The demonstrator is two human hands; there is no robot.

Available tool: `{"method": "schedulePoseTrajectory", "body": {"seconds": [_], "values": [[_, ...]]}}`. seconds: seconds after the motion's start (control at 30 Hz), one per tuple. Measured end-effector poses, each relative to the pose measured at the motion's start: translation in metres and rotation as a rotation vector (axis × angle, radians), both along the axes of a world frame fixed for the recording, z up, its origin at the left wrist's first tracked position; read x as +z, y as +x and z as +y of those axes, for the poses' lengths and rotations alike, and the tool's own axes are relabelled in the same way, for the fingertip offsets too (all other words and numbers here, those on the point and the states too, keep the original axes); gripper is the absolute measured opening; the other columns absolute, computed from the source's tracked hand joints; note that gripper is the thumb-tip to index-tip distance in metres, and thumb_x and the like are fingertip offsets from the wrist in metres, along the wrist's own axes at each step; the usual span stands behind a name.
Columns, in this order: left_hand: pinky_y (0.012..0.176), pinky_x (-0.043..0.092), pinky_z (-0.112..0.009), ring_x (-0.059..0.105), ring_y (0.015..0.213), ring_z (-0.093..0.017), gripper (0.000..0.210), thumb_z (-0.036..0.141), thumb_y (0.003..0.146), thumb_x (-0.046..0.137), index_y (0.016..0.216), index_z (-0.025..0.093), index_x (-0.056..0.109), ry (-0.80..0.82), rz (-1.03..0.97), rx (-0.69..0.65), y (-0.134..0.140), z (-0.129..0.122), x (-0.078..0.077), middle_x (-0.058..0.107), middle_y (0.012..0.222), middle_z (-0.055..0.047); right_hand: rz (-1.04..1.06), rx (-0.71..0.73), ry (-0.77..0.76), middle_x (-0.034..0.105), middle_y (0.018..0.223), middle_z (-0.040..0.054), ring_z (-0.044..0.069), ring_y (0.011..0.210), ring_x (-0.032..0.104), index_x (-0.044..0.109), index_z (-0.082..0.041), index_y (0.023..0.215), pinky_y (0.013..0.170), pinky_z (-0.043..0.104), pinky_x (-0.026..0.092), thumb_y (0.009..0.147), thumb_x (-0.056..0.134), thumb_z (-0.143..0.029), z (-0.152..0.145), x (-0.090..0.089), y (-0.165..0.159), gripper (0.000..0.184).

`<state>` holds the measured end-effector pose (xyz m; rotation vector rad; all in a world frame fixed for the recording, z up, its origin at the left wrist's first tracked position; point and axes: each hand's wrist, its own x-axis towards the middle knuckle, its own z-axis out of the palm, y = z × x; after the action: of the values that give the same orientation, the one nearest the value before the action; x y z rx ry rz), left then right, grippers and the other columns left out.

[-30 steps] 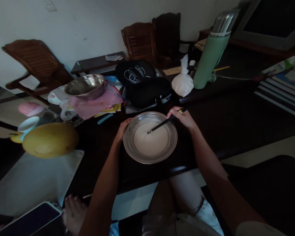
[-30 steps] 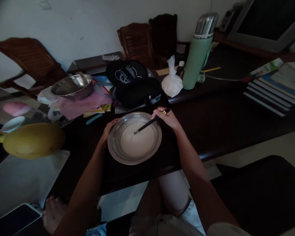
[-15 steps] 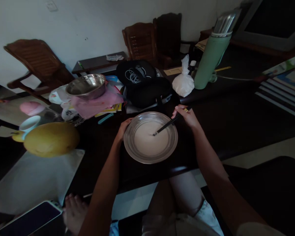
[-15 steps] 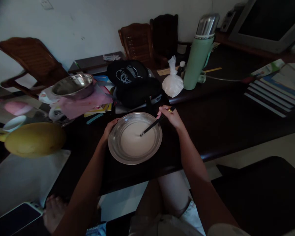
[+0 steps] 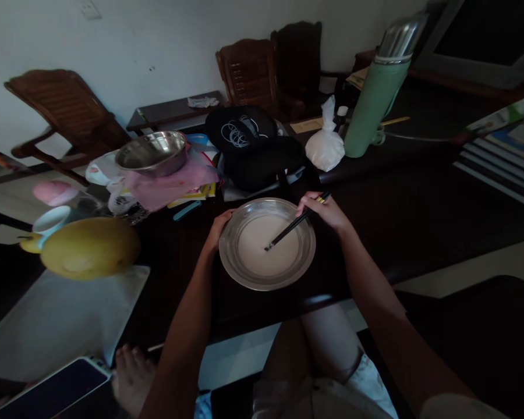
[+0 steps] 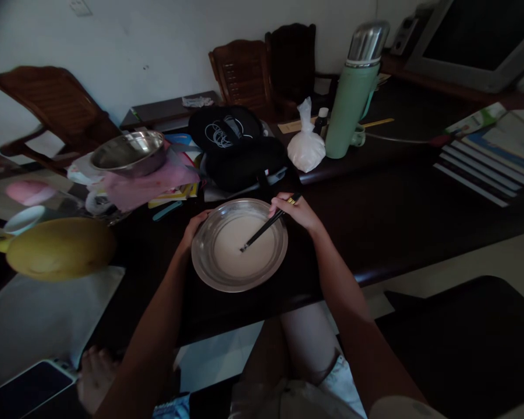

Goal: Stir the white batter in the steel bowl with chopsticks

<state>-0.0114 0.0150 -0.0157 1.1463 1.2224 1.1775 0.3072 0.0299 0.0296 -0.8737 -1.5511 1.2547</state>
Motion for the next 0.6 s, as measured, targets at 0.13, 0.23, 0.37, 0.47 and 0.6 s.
{"method": "schedulePoseTrajectory", "body": {"seconds": [0.13, 0.23, 0.37, 0.47, 0.6], "values": [[0.084, 0.046, -0.032, 0.064, 0.092, -0.025, 0.044, 0.048, 0.066, 0.065, 0.093, 0.014, 0.073, -0.006, -0.028, 0.024, 0.0007, -0.0003, -0.0003, 0.074, 0.092, -0.007, 0.009, -0.081, 0.028, 0.074, 0.070, 0.0028, 0.017, 0.070, 0.069, 0.071, -0.020, 0.070, 0.073, 0.030, 0.053, 0.080, 0.066, -0.058, 0.0025, -0.0013, 0.0006, 0.039], [0.085, 0.047, -0.033, 0.065, 0.092, -0.026, 0.045, 0.048, 0.067, 0.065, 0.094, 0.013, 0.073, -0.011, -0.030, 0.004, 0.0011, -0.0008, 0.0011, 0.075, 0.093, -0.007, 0.055, -0.173, -0.011, 0.071, 0.060, 0.0008, 0.016, 0.060, 0.067, 0.069, -0.021, 0.067, 0.067, 0.030, 0.052, 0.081, 0.066, -0.057, 0.0041, -0.0029, 0.0039, 0.038], [0.083, 0.047, -0.033, 0.065, 0.092, -0.026, 0.043, 0.046, 0.066, 0.066, 0.093, 0.013, 0.073, -0.009, -0.031, 0.010, 0.0010, -0.0007, 0.0019, 0.075, 0.093, -0.008, 0.009, -0.010, -0.012, 0.072, 0.063, 0.0019, 0.016, 0.063, 0.068, 0.071, -0.020, 0.069, 0.070, 0.030, 0.053, 0.080, 0.066, -0.058, 0.0016, -0.0015, 0.0004, 0.040], [0.084, 0.047, -0.033, 0.066, 0.091, -0.025, 0.043, 0.047, 0.067, 0.065, 0.094, 0.014, 0.073, -0.017, -0.038, 0.006, 0.0013, -0.0009, 0.0020, 0.075, 0.093, -0.007, -0.007, -0.031, 0.019, 0.074, 0.070, 0.0030, 0.017, 0.070, 0.070, 0.072, -0.020, 0.071, 0.074, 0.031, 0.053, 0.079, 0.067, -0.060, 0.0015, -0.0005, 0.0004, 0.041], [0.085, 0.048, -0.034, 0.066, 0.095, -0.026, 0.044, 0.048, 0.070, 0.063, 0.097, 0.014, 0.073, 0.000, -0.004, -0.001, 0.0019, -0.0027, 0.0026, 0.075, 0.096, -0.007, 0.023, -0.178, -0.003, 0.071, 0.060, 0.0012, 0.016, 0.059, 0.066, 0.069, -0.021, 0.067, 0.067, 0.030, 0.053, 0.080, 0.065, -0.060, 0.0030, -0.0008, 0.0073, 0.042]]}}
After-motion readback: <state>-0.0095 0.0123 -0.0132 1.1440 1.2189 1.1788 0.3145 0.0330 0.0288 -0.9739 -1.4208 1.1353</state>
